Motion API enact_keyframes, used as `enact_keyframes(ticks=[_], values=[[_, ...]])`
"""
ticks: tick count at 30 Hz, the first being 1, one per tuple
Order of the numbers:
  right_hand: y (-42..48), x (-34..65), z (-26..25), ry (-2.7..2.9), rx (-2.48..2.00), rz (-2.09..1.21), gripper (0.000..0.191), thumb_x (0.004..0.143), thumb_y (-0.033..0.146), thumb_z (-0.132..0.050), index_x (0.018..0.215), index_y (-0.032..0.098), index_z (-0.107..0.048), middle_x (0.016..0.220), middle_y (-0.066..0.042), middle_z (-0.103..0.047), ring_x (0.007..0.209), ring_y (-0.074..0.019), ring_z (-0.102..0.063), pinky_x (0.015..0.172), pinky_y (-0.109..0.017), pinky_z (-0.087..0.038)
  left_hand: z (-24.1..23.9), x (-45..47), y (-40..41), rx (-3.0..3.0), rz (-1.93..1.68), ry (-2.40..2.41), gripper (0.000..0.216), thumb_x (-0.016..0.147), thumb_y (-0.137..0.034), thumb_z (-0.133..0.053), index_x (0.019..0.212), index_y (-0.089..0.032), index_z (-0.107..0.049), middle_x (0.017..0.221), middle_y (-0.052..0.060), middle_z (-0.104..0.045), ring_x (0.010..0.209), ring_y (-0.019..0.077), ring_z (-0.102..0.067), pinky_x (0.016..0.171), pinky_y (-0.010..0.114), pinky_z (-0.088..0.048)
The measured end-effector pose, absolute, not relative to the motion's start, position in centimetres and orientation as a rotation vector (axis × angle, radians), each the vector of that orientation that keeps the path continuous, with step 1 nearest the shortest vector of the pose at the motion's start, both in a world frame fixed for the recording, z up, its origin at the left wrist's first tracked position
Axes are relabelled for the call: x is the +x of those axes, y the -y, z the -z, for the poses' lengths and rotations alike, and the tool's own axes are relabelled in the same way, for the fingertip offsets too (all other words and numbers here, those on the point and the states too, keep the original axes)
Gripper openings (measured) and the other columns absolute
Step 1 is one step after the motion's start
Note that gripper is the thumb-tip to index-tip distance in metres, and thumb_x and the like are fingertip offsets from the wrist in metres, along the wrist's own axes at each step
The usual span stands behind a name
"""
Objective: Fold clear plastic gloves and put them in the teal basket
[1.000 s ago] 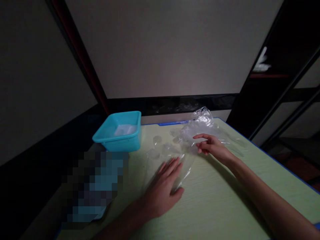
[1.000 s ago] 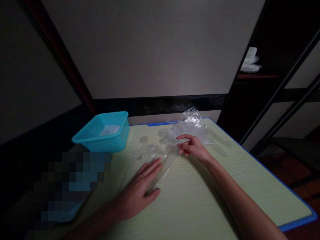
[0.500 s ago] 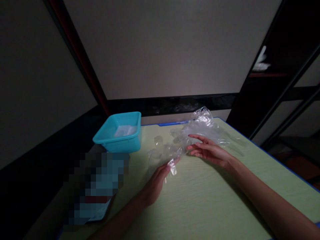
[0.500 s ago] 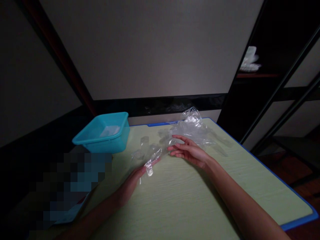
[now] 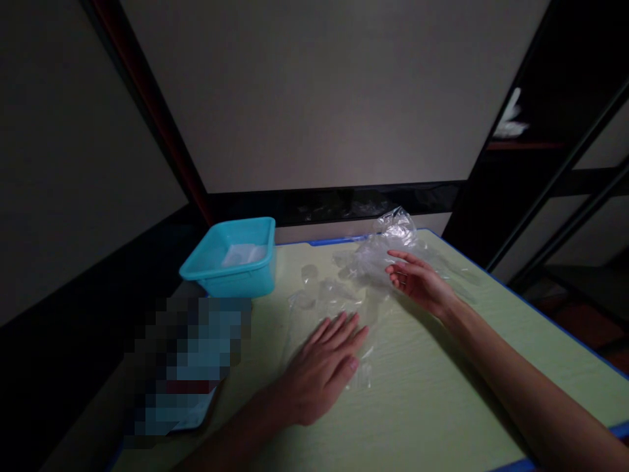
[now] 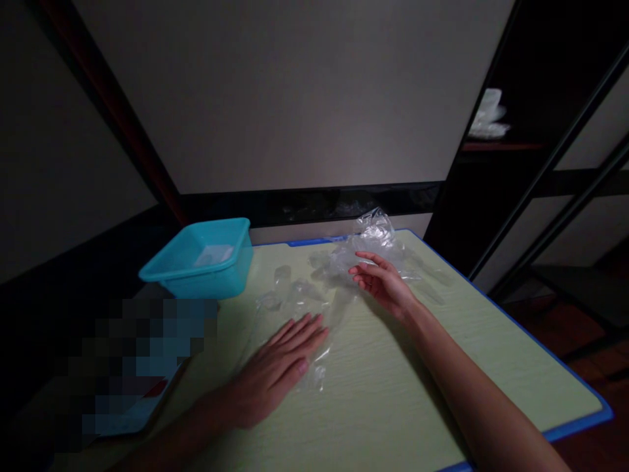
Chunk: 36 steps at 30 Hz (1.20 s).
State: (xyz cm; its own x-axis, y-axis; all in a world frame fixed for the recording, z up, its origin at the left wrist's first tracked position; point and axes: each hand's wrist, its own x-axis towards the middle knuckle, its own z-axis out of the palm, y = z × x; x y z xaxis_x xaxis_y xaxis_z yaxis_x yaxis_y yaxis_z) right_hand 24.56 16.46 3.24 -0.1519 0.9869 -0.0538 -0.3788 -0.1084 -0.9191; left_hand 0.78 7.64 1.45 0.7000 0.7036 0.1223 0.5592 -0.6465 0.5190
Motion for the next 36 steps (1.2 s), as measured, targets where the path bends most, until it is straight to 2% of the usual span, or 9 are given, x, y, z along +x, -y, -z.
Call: enact_keyframes(ticks=[5,10,14,17,20,23,26,31,36], values=[[-16.4,24.4,-3.3,0.988,-0.894,-1.498,0.030,0.069,0.015,-0.062,0.098,0.020,-0.054,0.071,0.001,-0.065,0.057,-0.0084,-0.058,0.056,-0.020,-0.047,-1.4,1.0,-7.1,2.680,-0.275,-0.980,0.049,0.088,-0.029,-0.040,0.135,-0.029,-0.026,0.145,0.000,-0.017,0.133,0.0212,-0.009,0.107,0.046,-0.009],[-16.3,24.3,-3.4,1.022,-0.916,-1.460,0.030,0.066,0.018,-0.064,0.094,0.020,-0.055,0.068,0.002,-0.064,0.058,-0.0081,-0.057,0.057,-0.019,-0.045,-1.8,1.1,-6.8,2.685,-0.215,-0.918,0.053,0.085,-0.036,-0.045,0.135,-0.031,-0.026,0.145,0.001,-0.016,0.133,0.0228,-0.009,0.107,0.047,-0.009],[-16.3,24.0,-2.9,1.236,-0.987,-1.397,0.029,0.065,0.023,-0.067,0.090,0.018,-0.054,0.069,0.000,-0.066,0.059,-0.0099,-0.058,0.059,-0.022,-0.045,-2.8,1.3,-6.2,2.681,-0.222,-0.839,0.053,0.083,-0.041,-0.048,0.132,-0.031,-0.032,0.144,0.002,-0.023,0.132,0.0251,-0.016,0.106,0.050,-0.007],[-16.2,23.4,-2.5,1.448,-1.058,-1.325,0.026,0.064,0.025,-0.067,0.085,0.017,-0.054,0.067,0.000,-0.064,0.059,-0.0117,-0.058,0.059,-0.025,-0.045,-3.5,1.7,-5.6,2.693,-0.265,-0.786,0.053,0.078,-0.046,-0.052,0.127,-0.028,-0.041,0.137,0.005,-0.038,0.126,0.0273,-0.031,0.105,0.052,-0.008],[-16.0,22.8,-2.1,1.603,-1.082,-1.293,0.021,0.065,0.022,-0.063,0.082,0.016,-0.053,0.064,0.000,-0.061,0.058,-0.0120,-0.056,0.058,-0.025,-0.043,-3.6,2.2,-5.2,2.675,-0.431,-0.816,0.049,0.078,-0.038,-0.054,0.122,-0.018,-0.047,0.124,0.009,-0.052,0.112,0.0252,-0.047,0.105,0.047,-0.020],[-15.6,22.5,-1.8,1.815,-1.113,-1.159,0.012,0.069,0.019,-0.057,0.080,0.014,-0.053,0.065,0.000,-0.057,0.056,-0.0102,-0.051,0.052,-0.022,-0.038,-2.7,2.6,-5.2,2.638,-0.618,-0.975,0.036,0.081,-0.022,-0.045,0.116,-0.013,-0.050,0.117,0.010,-0.056,0.106,0.0213,-0.051,0.097,0.038,-0.036],[-15.3,22.3,-1.6,2.051,-1.175,-0.919,0.006,0.072,0.017,-0.052,0.076,0.014,-0.055,0.064,0.001,-0.053,0.053,-0.0094,-0.045,0.049,-0.021,-0.034,-1.5,2.9,-5.3,2.626,-0.582,-1.143,0.038,0.081,-0.017,-0.042,0.118,-0.012,-0.048,0.124,0.011,-0.050,0.114,0.0211,-0.046,0.097,0.036,-0.039],[-14.8,21.6,-0.9,2.209,-1.221,-0.589,0.011,0.077,0.023,-0.051,0.078,0.015,-0.058,0.073,-0.004,-0.053,0.065,-0.0143,-0.048,0.059,-0.025,-0.037,-0.7,2.9,-5.1,2.688,-0.305,-1.196,0.054,0.081,-0.027,-0.048,0.129,-0.008,-0.036,0.140,0.014,-0.030,0.129,0.0251,-0.026,0.102,0.040,-0.033],[-14.7,20.9,-0.5,2.178,-1.190,-0.562,0.006,0.072,0.016,-0.053,0.067,0.016,-0.054,0.071,-0.004,-0.052,0.072,-0.0165,-0.048,0.066,-0.027,-0.037,-0.6,2.7,-5.0,2.706,-0.215,-1.214,0.056,0.083,-0.031,-0.045,0.133,-0.011,-0.031,0.144,0.012,-0.019,0.132,0.0239,-0.013,0.106,0.039,-0.025]])
